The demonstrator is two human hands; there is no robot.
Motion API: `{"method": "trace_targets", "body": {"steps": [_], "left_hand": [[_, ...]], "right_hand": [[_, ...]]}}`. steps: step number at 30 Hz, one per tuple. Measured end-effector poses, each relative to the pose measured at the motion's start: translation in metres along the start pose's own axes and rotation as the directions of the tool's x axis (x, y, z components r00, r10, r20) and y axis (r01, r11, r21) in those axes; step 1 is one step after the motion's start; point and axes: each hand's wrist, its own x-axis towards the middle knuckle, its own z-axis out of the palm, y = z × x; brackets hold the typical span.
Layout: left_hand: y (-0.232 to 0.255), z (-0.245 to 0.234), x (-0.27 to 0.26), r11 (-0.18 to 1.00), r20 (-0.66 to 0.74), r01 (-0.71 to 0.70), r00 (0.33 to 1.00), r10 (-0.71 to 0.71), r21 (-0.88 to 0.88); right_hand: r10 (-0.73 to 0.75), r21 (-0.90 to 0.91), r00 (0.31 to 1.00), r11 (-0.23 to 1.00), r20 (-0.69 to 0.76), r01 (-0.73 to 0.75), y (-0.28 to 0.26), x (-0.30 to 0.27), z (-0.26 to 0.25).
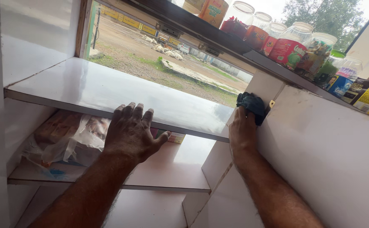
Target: The person wipes the interior shelves and side panels of a white display cabinet using a blue cloth. The person cleans the top shelf, the vertical side panel, and the bottom shelf, moving the cloth back and forth to remove dust or smudges. The cabinet is located in a room with a window showing a street scene outside.
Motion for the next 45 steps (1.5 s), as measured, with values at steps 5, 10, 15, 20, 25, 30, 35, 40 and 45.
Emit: {"method": "trace_targets", "body": {"steps": [5,10,15,20,25,30,35,40,45], "left_hand": [[0.004,0.005,-0.002,1.000,0.004,-0.003,1.000,0.003,0.031],[0.006,0.000,-0.004,0.999,-0.056,0.006,0.998,-0.004,0.038],[0.003,0.003,-0.005,1.000,-0.053,-0.002,0.999,0.003,0.023],[0.003,0.004,-0.001,0.997,-0.096,-0.015,0.995,0.022,0.076],[0.004,0.006,-0.001,1.000,-0.141,-0.029,0.990,0.030,0.011],[0.006,-0.001,-0.005,0.998,-0.013,0.000,1.000,0.001,0.057],[0.002,-0.004,-0.005,1.000,-0.059,-0.013,0.998,0.015,0.025],[0.000,0.004,0.003,1.000,-0.043,-0.016,0.999,0.017,0.025],[-0.001,0.006,0.010,0.999,-0.143,-0.040,0.989,0.043,0.022]], "right_hand": [[0.005,-0.099,1.000,0.995,-0.023,-0.007,0.028,0.014,0.000],[0.064,0.087,0.958,0.995,-0.280,-0.041,0.065,0.049,0.011],[0.170,0.018,0.967,0.985,-0.188,-0.170,0.041,0.047,0.010],[0.081,0.093,0.980,0.991,0.184,-0.099,0.001,0.037,0.003],[0.042,0.104,0.994,0.994,-0.103,-0.031,0.041,0.041,-0.006],[0.058,-0.033,0.896,0.996,-0.439,-0.080,0.073,0.038,0.010],[0.077,0.096,0.985,0.993,-0.154,-0.063,0.022,0.043,0.019],[-0.151,0.276,0.929,0.960,0.338,0.056,-0.016,0.020,-0.008],[0.006,0.369,0.987,0.927,0.158,-0.064,0.018,0.035,-0.021]]}}
